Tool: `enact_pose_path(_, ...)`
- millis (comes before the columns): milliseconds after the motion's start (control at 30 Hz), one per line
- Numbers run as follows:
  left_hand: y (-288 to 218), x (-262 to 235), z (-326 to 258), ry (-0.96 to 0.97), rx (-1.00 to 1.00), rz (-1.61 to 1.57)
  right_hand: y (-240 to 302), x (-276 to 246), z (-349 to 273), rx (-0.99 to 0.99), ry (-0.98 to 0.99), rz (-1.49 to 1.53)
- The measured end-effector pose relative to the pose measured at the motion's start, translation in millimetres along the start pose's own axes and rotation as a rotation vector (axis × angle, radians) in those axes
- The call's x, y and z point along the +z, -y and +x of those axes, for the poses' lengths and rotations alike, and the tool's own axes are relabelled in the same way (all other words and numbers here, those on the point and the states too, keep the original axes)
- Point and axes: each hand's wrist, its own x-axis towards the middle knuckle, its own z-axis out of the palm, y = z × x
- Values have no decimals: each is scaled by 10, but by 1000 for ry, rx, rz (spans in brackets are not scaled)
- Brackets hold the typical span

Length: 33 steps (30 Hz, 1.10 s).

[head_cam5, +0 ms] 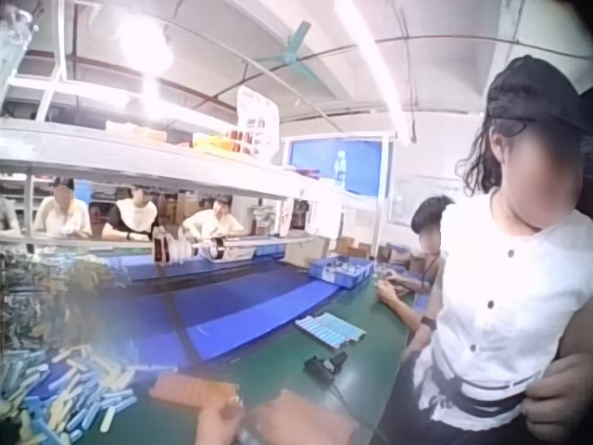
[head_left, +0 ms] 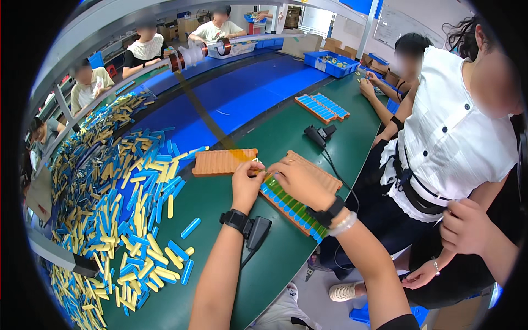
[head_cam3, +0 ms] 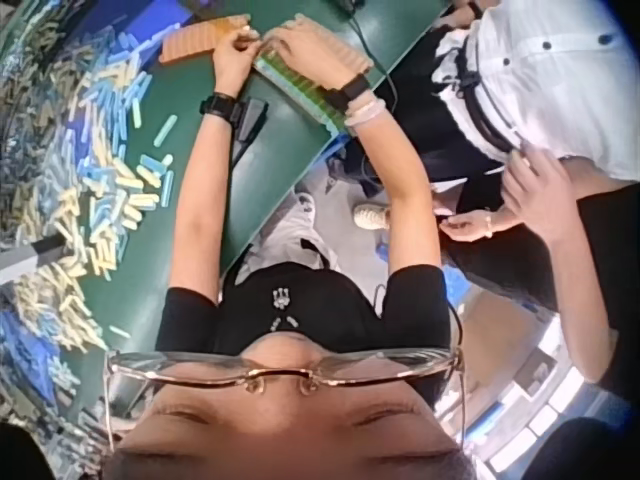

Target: The recorder is sitting at a workbench and placing small blue and yellow plastic components into a brown tray.

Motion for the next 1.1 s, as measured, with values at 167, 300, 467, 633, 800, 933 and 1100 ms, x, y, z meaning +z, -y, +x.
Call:
enact_pose_path(167,-159,-56,9,-45,-76,-80,207,-576,-819,471,-56,233)
enact_pose_path(300,-406,-65,-6,-23,-8,-67,347,-382,-1434,632,-213,267)
enact_pose_path(467,-708,-9,8,8,87,-26,547,-150,-1616,683,-394,230)
enact_pose_path(633,-822,9,3,42,62,-39,547,-138,-1617,699,-344,238)
enact_pose_path(800,-753,-12,39,32,52,-111,430,-227,-1580,680,-217,166)
enact_pose_path(933,-724,-20,26,39,14,-142,306,-275,-1553,704,-98,403)
enact_pose_path(1100,-712,-41,57,17,37,-139,225,-256,-1556,756,-81,677)
